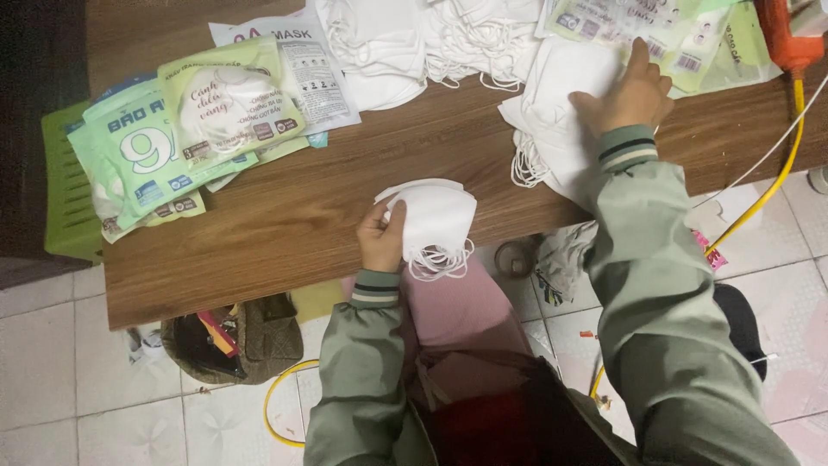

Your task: The person repeatedly picks up white face masks from a pile on a wooden table and stacks them into a neat pile. The person handles the masks by hand, aligning them and placing them one by one. The task continues throughout the clip without visible completion.

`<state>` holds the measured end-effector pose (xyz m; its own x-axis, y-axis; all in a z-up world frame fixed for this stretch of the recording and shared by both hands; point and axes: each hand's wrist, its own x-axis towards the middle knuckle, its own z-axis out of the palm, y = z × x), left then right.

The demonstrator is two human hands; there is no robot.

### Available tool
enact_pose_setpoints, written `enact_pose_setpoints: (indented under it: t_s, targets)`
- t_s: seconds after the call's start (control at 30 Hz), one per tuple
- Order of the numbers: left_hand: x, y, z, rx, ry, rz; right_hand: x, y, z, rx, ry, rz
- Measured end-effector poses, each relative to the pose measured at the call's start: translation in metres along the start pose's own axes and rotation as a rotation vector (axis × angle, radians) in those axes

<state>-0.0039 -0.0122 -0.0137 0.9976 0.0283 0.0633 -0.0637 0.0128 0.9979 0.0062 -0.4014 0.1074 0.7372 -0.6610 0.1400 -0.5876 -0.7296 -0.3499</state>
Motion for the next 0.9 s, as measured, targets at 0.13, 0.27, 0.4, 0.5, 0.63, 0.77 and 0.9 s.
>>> enact_pose_setpoints:
  t_s: [0.13, 0.27, 0.4, 0.5, 0.63, 0.77, 0.9]
  targets:
    - [-0.001, 0.009, 0.001, -0.006, -0.016, -0.001, 0.004, 0.006, 0.016, -0.063, 0.033, -0.048]
    - [0.000, 0.007, -0.001, 0.026, -0.013, 0.057, -0.021, -0.015, 0.030, -0.071, 0.232, -0.357]
    - [0.000, 0.003, -0.001, 0.065, 0.004, 0.033, -0.073, -0.069, 0.026, -0.209, -0.177, -0.545]
    - [0.000, -0.001, -0.002, 0.091, 0.015, -0.015, -0.110, -0.056, 0.063, 0.340, -0.175, -0.867]
    - [0.001, -0.003, 0.001, 0.039, 0.032, -0.025, -0.092, -0.044, 0.056, 0.508, -0.043, -0.888]
    - [0.005, -0.002, 0.003, 0.033, 0.057, -0.024, -0.069, -0.040, -0.004, -0.031, 0.180, -0.611]
    - [0.004, -0.007, 0.001, 0.073, 0.059, -0.019, -0.040, -0.002, -0.008, -0.066, -0.115, -0.254]
